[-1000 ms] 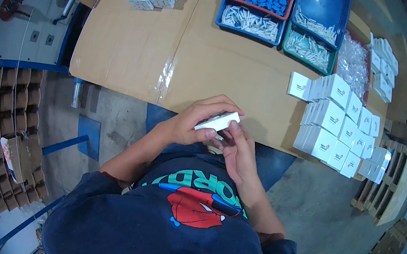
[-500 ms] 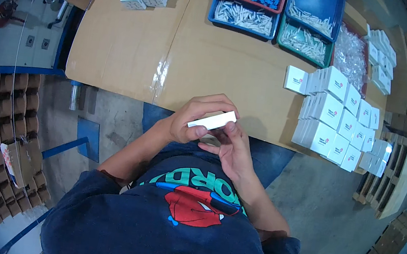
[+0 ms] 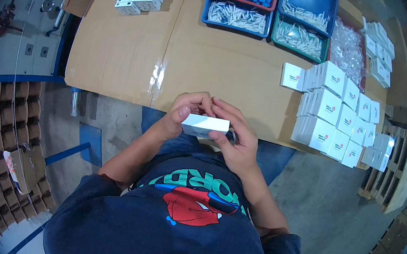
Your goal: Assembling and packaging electrical components into small white boxes on a factory workbench.
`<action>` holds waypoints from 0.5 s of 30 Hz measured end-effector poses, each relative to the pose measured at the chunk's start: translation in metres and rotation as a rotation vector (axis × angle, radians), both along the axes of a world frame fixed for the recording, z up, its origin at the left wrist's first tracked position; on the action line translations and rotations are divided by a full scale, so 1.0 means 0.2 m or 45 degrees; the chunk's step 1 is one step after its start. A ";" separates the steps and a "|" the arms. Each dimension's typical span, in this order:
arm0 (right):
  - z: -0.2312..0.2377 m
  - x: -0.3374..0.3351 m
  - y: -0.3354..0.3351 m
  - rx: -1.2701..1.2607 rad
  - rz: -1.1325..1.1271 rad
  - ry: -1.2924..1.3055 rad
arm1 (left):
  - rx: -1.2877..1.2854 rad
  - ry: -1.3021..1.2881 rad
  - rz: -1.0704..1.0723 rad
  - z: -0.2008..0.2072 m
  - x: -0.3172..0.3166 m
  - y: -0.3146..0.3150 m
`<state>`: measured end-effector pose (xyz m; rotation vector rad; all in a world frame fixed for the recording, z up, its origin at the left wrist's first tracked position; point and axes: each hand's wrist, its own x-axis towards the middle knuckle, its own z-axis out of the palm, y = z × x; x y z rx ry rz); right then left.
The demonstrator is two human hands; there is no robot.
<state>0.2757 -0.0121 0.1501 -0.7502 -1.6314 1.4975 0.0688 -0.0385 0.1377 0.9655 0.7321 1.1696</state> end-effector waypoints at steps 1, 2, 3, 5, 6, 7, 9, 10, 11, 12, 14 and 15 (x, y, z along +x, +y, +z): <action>0.01 -0.01 0.00 0.020 0.017 0.025 | 0.004 0.040 0.023 -0.01 0.00 0.00; 0.02 -0.03 -0.01 0.020 0.013 0.026 | 0.008 0.080 0.047 -0.02 -0.01 -0.01; 0.04 -0.04 -0.02 -0.099 0.007 0.096 | 0.008 0.081 0.043 -0.02 -0.01 -0.02; 0.05 -0.04 -0.03 -0.218 -0.002 0.167 | -0.071 0.261 0.093 0.02 -0.02 -0.02; 0.04 -0.03 -0.03 -0.229 -0.003 0.161 | -0.072 0.261 0.089 0.02 -0.01 -0.03; 0.04 -0.03 -0.03 -0.239 0.000 0.157 | 0.034 0.247 0.131 0.03 0.00 -0.02; 0.05 -0.04 0.00 -0.365 -0.026 0.144 | 0.135 0.232 0.170 0.05 0.01 -0.03; 0.05 -0.04 0.02 -0.487 -0.055 0.130 | 0.049 0.277 0.180 0.08 0.01 -0.03; 0.03 -0.04 0.05 -0.403 -0.022 0.154 | -0.040 0.321 0.189 0.08 0.02 -0.03; 0.02 -0.03 0.05 -0.406 -0.028 0.152 | -0.042 0.318 0.183 0.06 0.01 -0.02; 0.05 -0.01 0.06 -0.613 0.085 0.108 | -0.103 0.170 0.386 0.06 -0.03 -0.01; 0.03 0.03 0.06 -0.663 0.146 0.000 | -0.062 0.189 0.416 0.07 -0.04 -0.01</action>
